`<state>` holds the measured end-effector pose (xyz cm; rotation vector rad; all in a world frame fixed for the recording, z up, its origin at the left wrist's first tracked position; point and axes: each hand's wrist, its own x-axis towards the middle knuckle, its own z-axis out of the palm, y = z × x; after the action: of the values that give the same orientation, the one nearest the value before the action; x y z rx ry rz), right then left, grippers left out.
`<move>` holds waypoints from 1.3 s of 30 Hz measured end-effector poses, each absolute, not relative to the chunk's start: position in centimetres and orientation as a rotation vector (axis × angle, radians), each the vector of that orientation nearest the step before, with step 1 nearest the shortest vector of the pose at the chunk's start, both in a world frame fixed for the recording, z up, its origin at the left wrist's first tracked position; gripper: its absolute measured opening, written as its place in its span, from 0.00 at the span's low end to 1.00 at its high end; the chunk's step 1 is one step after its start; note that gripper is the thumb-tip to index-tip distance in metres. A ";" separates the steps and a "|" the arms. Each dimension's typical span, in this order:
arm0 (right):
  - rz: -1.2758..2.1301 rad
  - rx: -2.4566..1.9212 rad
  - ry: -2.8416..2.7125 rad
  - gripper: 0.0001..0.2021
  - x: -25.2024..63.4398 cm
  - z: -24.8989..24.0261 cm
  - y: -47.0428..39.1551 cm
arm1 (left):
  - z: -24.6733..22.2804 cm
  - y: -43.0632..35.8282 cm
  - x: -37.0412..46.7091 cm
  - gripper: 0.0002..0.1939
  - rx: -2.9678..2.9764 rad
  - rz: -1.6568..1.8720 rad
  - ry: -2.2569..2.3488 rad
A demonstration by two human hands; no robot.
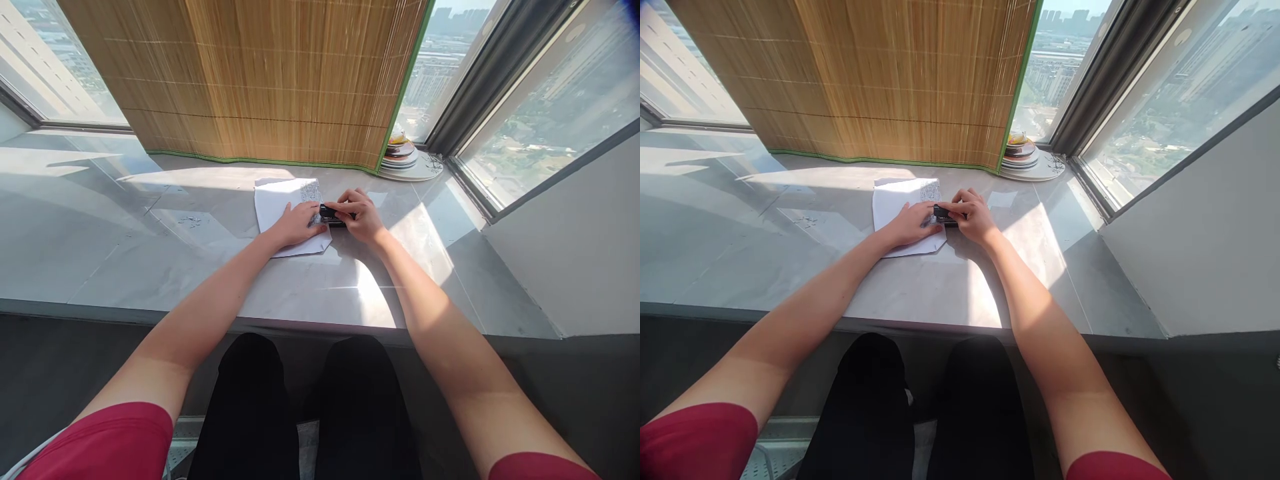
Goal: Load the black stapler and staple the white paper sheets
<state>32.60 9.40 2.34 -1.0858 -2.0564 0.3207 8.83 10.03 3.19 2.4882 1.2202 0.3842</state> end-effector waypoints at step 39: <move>0.383 -1.127 -2.050 0.16 32.5 3.0 9.0 | 3.1 10.0 8.7 0.28 2.452 0.349 1.235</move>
<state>32.47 9.02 3.04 -1.1270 -2.0504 0.3833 8.74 10.02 3.12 2.4516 1.2347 0.3487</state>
